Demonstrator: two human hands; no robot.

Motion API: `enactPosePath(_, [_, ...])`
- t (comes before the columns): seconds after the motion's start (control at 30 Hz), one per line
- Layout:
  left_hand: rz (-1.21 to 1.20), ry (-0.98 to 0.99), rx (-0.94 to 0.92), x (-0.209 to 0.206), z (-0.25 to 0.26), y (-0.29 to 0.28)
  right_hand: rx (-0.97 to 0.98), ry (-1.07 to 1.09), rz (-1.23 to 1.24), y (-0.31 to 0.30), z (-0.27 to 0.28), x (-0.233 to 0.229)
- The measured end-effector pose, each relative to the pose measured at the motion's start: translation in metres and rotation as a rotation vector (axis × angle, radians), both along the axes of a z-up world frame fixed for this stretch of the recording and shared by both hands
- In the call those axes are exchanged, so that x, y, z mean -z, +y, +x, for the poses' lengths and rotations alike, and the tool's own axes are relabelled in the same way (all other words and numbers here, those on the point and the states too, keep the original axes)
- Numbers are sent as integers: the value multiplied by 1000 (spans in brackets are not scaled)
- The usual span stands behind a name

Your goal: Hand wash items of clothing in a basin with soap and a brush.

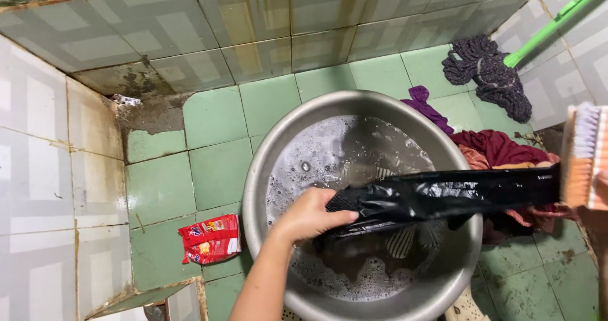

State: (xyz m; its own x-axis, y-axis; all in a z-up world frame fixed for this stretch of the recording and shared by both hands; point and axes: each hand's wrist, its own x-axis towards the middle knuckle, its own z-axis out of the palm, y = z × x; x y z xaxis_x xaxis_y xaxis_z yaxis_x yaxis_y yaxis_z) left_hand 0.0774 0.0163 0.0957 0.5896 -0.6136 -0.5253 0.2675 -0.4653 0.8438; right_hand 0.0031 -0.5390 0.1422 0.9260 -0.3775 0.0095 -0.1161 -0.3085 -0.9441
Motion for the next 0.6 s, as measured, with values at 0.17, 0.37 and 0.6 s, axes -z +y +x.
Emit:
enactPosePath(0.17, [-515,171,-589,82,-21,-30,31,149,-322,-57,-17,135])
enactPosePath(0.37, [124,-93,-798,184,-31,-61,134,131,-447,157,36,133])
enactPosePath(0.6, [130,168,-1007,161,-44,-67,-346,505,-652,294,-32,273])
